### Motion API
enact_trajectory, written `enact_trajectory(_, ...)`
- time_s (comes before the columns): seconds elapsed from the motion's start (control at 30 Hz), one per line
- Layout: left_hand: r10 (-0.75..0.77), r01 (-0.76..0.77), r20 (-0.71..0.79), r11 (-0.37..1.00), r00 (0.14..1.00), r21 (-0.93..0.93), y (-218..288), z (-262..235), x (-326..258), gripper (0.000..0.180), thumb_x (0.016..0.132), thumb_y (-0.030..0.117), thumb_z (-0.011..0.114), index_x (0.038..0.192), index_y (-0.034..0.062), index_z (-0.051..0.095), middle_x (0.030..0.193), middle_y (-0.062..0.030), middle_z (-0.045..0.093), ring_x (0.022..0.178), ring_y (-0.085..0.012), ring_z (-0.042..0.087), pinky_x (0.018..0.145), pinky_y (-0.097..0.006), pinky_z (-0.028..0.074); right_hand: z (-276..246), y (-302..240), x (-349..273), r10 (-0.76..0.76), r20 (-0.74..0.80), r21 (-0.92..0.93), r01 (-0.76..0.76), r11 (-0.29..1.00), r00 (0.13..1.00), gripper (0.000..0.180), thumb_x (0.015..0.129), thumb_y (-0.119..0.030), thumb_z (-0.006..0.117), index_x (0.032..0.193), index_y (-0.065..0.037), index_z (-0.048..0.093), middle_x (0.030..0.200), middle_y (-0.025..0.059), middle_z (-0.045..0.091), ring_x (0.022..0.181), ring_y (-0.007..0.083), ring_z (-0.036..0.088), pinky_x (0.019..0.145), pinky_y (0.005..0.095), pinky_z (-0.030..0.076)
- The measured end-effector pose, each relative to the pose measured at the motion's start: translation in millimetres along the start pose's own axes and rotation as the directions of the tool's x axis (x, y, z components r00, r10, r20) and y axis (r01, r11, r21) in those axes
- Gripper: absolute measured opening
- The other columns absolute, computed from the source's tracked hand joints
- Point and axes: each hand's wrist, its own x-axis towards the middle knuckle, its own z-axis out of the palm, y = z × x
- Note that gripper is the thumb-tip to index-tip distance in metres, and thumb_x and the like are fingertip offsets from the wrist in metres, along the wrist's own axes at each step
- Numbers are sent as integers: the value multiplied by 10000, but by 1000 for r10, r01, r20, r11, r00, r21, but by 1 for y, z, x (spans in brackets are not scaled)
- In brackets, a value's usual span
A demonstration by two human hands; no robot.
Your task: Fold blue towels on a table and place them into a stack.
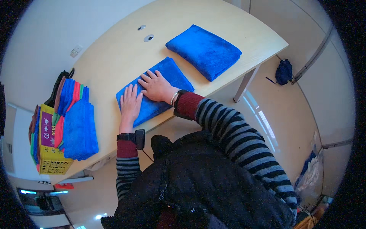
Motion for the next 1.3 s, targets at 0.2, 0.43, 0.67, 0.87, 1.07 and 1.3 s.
enact_trajectory(0.2, 35, -35, -66, 999, 997, 3, -13, 20, 12, 623, 1073, 485, 408, 1583, 126, 391, 1641, -134, 362, 1532, -341, 285, 1248, -531, 185, -2, 11, -15, -15, -31, -9, 14, 1000, 999, 500, 982, -400, 585, 1383, -102, 589, 1524, 142, 498, 1405, 348, 451, 1144, 539, 350)
enact_trajectory(0.43, -90, 91, -12, 995, 996, 36, -45, 6, 26, 647, 1051, 509, 462, 1559, 110, 420, 1569, -150, 449, 1474, -351, 370, 1207, -527, 269, -100, -39, -100, -41, 270, 241, -26, 970, 962, 488, 952, -376, 649, 1315, -53, 606, 1224, 143, 623, 1115, 334, 612, 993, 502, 458)
enact_trajectory(0.67, -252, 264, -99, 955, 963, 133, -36, -5, -8, 610, 1033, 495, 517, 1462, 61, 506, 1311, -212, 633, 1230, -393, 580, 1034, -516, 446, -89, -10, -83, 171, 288, 135, -216, 967, 942, 536, 972, -350, 644, 1394, -30, 558, 1258, 172, 619, 1089, 338, 618, 919, 468, 500)
enact_trajectory(0.87, -325, 327, 32, 943, 945, -68, 24, -27, -60, 597, 1035, 480, 523, 1427, 29, 527, 1160, -252, 692, 1067, -433, 661, 925, -525, 507, -53, 72, -39, 207, 160, 206, -238, 949, 965, 564, 1005, -378, 590, 1443, -30, 519, 1450, 199, 536, 1312, 395, 526, 1090, 467, 440)
enact_trajectory(1.07, -296, 280, -83, 945, 952, -167, 33, -18, -73, 590, 1037, 460, 525, 1439, 29, 535, 1188, -262, 702, 1029, -427, 697, 878, -520, 536, -48, 19, -43, 80, 130, 112, -95, 989, 988, 582, 1022, -403, 562, 1490, -64, 494, 1567, 178, 451, 1453, 388, 410, 1190, 511, 338)
enact_trajectory(1.3, -349, 338, -46, 928, 936, -159, 57, -12, -71, 606, 1049, 461, 503, 1501, 58, 475, 1165, -257, 712, 1030, -441, 691, 911, -522, 526, -36, 9, -52, 13, 98, 63, -20, 998, 995, 606, 1023, -419, 553, 1531, -101, 467, 1601, 151, 419, 1500, 370, 347, 1219, 546, 271)
